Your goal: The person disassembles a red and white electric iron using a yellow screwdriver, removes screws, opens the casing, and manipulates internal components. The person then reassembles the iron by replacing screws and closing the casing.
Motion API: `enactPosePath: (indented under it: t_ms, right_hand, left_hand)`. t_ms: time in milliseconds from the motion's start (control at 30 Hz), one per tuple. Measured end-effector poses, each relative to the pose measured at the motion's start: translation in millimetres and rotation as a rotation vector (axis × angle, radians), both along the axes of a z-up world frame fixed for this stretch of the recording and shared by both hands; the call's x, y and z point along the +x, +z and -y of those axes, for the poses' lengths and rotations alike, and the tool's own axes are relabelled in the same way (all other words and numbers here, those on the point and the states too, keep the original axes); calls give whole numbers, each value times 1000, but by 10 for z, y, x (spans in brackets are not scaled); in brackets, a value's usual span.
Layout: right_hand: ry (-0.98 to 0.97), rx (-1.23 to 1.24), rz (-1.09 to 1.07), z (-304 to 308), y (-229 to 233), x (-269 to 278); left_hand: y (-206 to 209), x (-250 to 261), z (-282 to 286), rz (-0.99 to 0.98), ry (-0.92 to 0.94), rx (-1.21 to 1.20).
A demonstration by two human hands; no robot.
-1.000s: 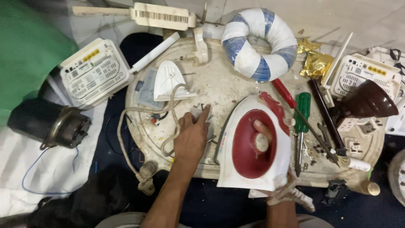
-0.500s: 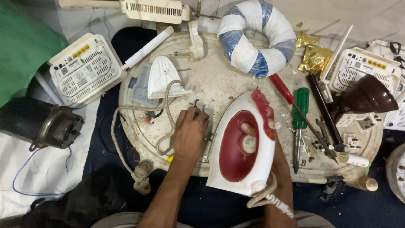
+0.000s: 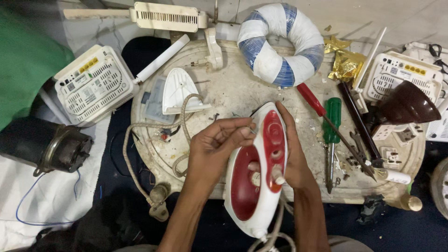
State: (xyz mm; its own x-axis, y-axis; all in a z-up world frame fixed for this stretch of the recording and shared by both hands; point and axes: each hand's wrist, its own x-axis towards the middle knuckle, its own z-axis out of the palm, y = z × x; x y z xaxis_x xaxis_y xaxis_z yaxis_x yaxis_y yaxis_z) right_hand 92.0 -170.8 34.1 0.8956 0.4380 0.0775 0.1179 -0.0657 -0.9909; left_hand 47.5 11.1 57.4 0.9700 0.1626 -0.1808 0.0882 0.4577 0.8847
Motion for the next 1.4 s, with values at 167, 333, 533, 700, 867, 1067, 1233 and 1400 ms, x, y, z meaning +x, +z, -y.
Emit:
enactPosePath:
  t_ms: [167,333,533,700,867,1067,1233,1400]
  right_hand:
    - [-15,28,-140,-43,12,-70]
    - [-51,36,-144,-141,104,-103]
    - [-41,-35,52,-177,175,-135]
    - [-41,-66,83,-181,197,-180]
    - [-68,-162,327,-215,259,-220]
    - [-40,-253,279,-230,366,-328]
    - [-4,-249,318,-282,418,-378]
    - [-79,-299,326,-327,471,-492]
  left_hand:
    - [162,-97,2,58,-23,30]
    - [259,-149,-15,42,-19,37]
    - [228,-101,23,-12,60,121]
    - [174,-44,16,21,64,80]
    - [197,-44,-26,22,79,195]
    - [245,-53,-23,70,138,199]
    - [337,-87,-64,149,93,141]
    - [429,-128,-54,98,114,294]
